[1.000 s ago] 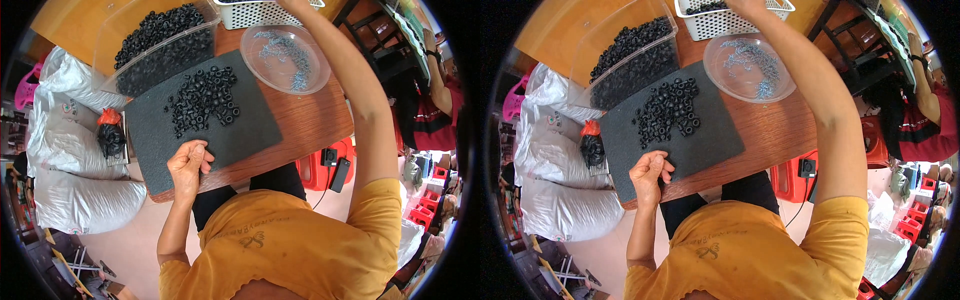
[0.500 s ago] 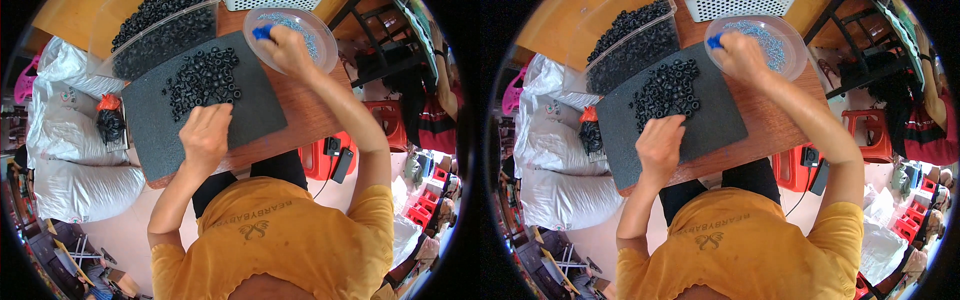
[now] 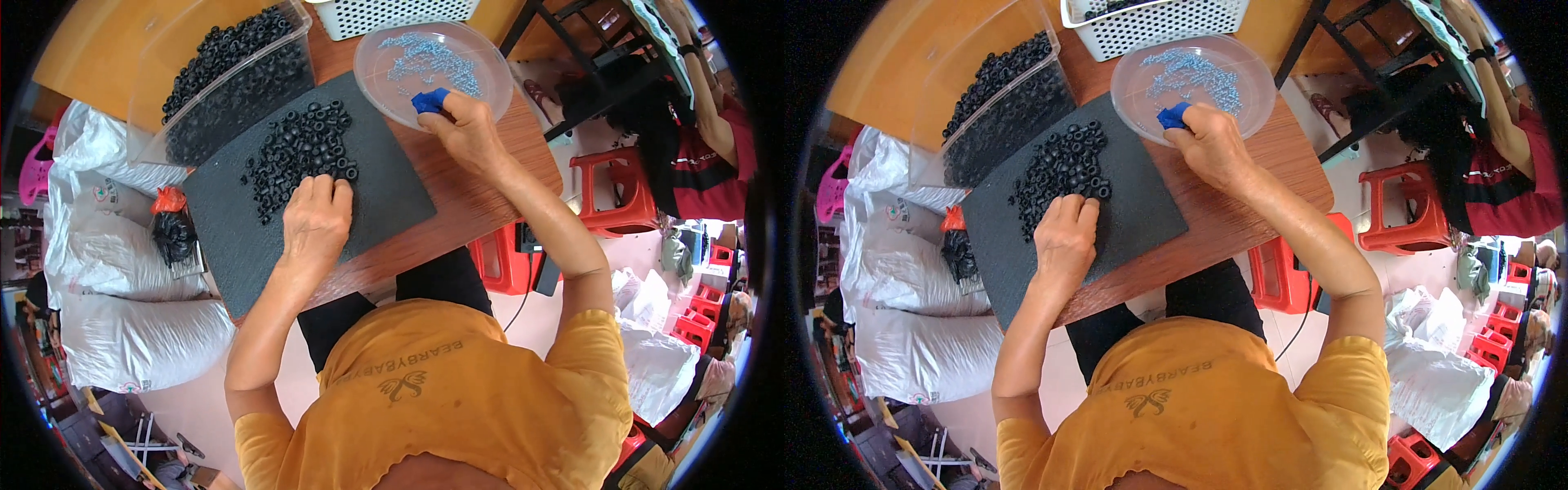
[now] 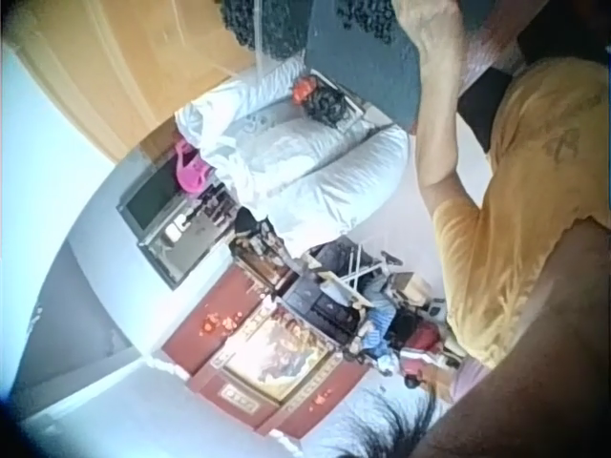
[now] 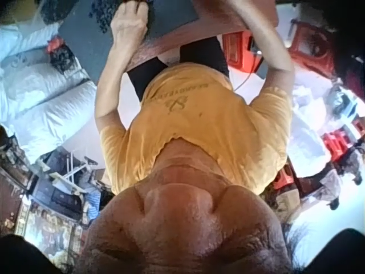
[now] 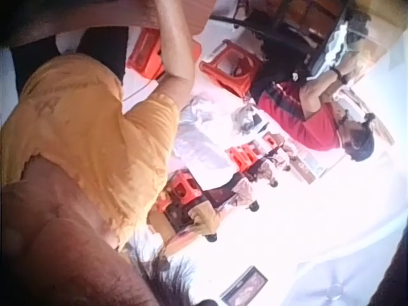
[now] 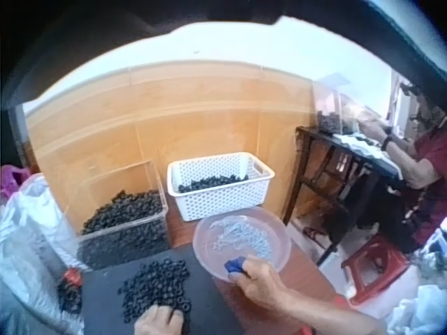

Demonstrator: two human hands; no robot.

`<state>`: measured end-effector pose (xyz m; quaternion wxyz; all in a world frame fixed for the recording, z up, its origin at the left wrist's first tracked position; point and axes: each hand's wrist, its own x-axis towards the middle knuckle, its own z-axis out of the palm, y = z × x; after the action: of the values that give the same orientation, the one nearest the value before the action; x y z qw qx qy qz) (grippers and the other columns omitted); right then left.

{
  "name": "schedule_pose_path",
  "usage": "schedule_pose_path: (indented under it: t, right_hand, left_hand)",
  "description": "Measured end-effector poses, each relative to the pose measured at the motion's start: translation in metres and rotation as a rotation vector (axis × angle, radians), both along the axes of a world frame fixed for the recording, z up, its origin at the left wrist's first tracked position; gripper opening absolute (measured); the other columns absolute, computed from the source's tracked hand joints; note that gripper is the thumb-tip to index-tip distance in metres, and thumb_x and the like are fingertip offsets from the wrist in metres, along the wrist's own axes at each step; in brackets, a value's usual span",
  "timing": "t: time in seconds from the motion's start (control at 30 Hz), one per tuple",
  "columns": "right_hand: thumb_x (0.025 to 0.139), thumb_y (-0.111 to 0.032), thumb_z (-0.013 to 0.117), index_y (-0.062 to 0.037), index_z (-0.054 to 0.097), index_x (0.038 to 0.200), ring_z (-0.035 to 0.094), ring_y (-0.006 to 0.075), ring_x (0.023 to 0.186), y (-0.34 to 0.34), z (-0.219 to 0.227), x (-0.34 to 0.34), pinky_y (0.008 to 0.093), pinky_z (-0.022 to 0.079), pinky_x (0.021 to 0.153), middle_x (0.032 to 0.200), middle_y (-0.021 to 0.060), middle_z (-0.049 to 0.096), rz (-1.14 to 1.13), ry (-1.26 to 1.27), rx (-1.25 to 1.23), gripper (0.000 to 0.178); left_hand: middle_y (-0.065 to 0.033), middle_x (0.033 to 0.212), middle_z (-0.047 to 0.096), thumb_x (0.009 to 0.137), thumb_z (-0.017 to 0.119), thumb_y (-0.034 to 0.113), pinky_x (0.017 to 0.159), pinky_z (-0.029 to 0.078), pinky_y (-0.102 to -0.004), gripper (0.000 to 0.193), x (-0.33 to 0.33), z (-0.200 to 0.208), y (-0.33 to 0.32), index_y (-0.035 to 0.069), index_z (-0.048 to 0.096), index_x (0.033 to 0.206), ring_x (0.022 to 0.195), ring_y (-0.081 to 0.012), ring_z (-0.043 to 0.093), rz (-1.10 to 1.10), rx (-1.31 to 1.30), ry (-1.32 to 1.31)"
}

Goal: The person assembles small components by picking small blue pins from a tray and pressing them into black rubber pieces by hand.

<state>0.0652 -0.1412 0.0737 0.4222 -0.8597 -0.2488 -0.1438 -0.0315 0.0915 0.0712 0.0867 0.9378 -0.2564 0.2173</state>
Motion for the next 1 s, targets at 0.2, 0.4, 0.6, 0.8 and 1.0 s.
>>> schedule_pose_path:
  t: [0.2,0.4,0.6,0.8,1.0]
  right_hand:
    - [0.078,-0.009,0.067,0.0041,0.058,0.076,0.055,0.0205,0.062,-0.004,0.004,0.016,0.0343,0.042,0.056,0.07,0.013,0.057,-0.108,-0.004,-0.06,0.016]
    - [0.073,-0.011,0.068,0.0029,0.056,0.071,0.054,0.0341,0.065,0.009,0.001,0.051,0.0415,0.041,0.059,0.069,0.0179,0.054,-0.053,-0.165,-0.202,0.018]
    - [0.072,-0.01,0.067,0.0013,0.055,0.068,0.055,0.0366,0.071,0.027,-0.01,0.065,0.0436,0.043,0.063,0.07,0.0179,0.057,0.14,-0.206,-0.258,0.016]
    - [0.071,-0.006,0.064,0.0008,0.056,0.071,0.056,0.0365,0.077,0.036,-0.007,0.066,0.0457,0.044,0.068,0.074,0.0181,0.059,0.168,-0.151,-0.446,0.011]
    - [0.068,-0.004,0.06,0.0011,0.058,0.072,0.057,0.0384,0.081,0.038,-0.007,0.071,0.0469,0.045,0.068,0.076,0.0208,0.06,0.211,-0.21,-0.422,0.006]
  left_hand:
    - [-0.0097,0.069,0.043,0.062,0.056,-0.001,0.056,0.043,-0.0319,0.018,0.002,-0.002,0.006,-0.001,0.055,0.08,0.064,-0.0231,0.047,-0.007,0.022,-0.074]
    - [-0.0106,0.072,0.045,0.062,0.057,0.001,0.056,0.042,-0.0324,0.018,-0.01,0.001,0.002,-0.001,0.055,0.08,0.063,-0.0239,0.047,-0.041,-0.066,-0.094]
    - [-0.0134,0.083,0.054,0.059,0.058,-0.004,0.058,0.046,-0.0328,0.028,-0.026,0.001,0.011,-0.003,0.058,0.087,0.068,-0.0254,0.052,-0.022,-0.108,-0.043]
    - [-0.0139,0.084,0.056,0.058,0.059,-0.006,0.06,0.048,-0.0334,0.029,-0.029,-0.001,0.015,-0.003,0.059,0.088,0.069,-0.0258,0.054,0.011,-0.111,0.016]
    - [-0.0122,0.08,0.057,0.062,0.064,-0.006,0.057,0.048,-0.0332,0.023,-0.033,0.003,0.019,-0.002,0.062,0.085,0.069,-0.0248,0.055,0.111,-0.128,-0.03]
